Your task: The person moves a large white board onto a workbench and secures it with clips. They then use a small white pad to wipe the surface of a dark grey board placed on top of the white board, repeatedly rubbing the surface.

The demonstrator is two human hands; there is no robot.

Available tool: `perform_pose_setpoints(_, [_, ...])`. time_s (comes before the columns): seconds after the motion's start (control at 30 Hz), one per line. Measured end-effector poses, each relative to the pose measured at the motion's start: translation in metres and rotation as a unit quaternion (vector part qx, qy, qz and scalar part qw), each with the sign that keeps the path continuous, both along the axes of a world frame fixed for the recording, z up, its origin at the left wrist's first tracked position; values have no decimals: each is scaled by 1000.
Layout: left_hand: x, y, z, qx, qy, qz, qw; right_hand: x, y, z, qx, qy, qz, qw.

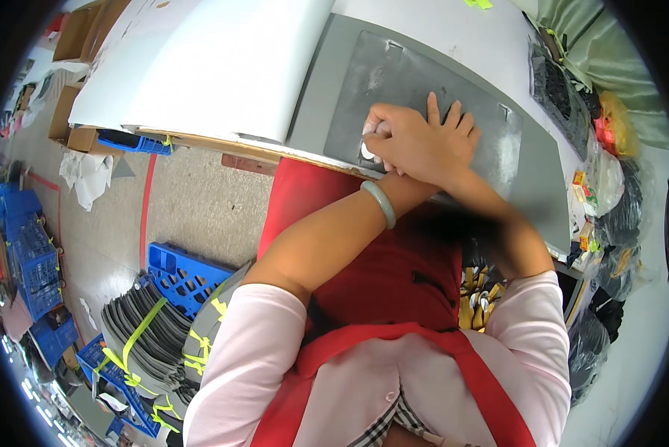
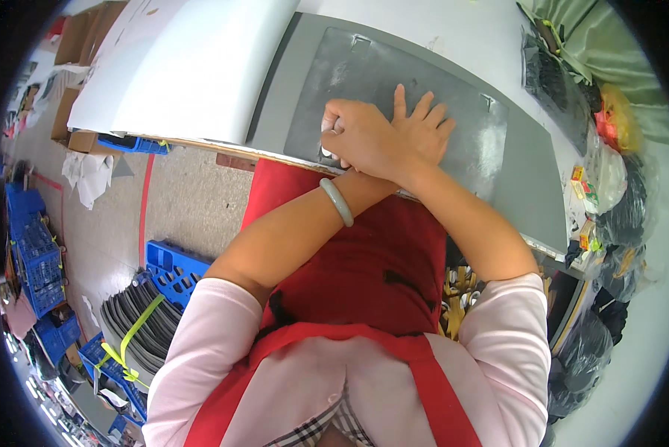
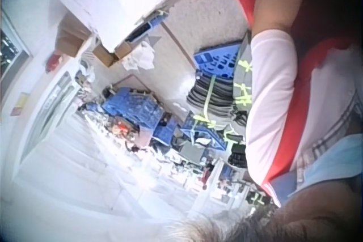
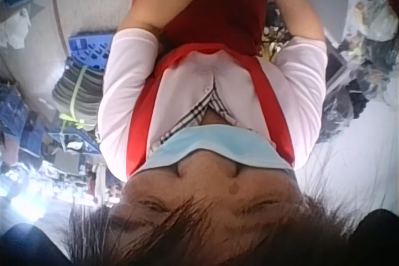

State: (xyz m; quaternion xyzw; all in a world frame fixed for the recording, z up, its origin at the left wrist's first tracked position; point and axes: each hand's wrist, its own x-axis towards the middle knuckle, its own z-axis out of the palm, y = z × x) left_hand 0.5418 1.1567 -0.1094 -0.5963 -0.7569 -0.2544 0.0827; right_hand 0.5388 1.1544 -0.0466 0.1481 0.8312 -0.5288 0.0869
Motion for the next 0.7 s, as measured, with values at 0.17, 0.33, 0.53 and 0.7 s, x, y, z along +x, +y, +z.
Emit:
perform_pose_setpoints(0.17, [2, 2, -1, 35, -7, -7, 999, 0, 0, 17, 125, -28, 72, 989])
perform_pose_setpoints(0.33, [-4, -10, 3, 44, -15, -1, 999, 23, -17, 29, 515, 65, 34, 854])
perform_pose_setpoints(0.53, [0, -6, 9, -5, -1, 9, 1000, 26, -24, 17, 388, 168, 31, 906])
perform_pose_setpoints(0.7, [-2, -10, 10, 0, 28, 15, 999, 25, -23, 26, 464, 123, 69, 875])
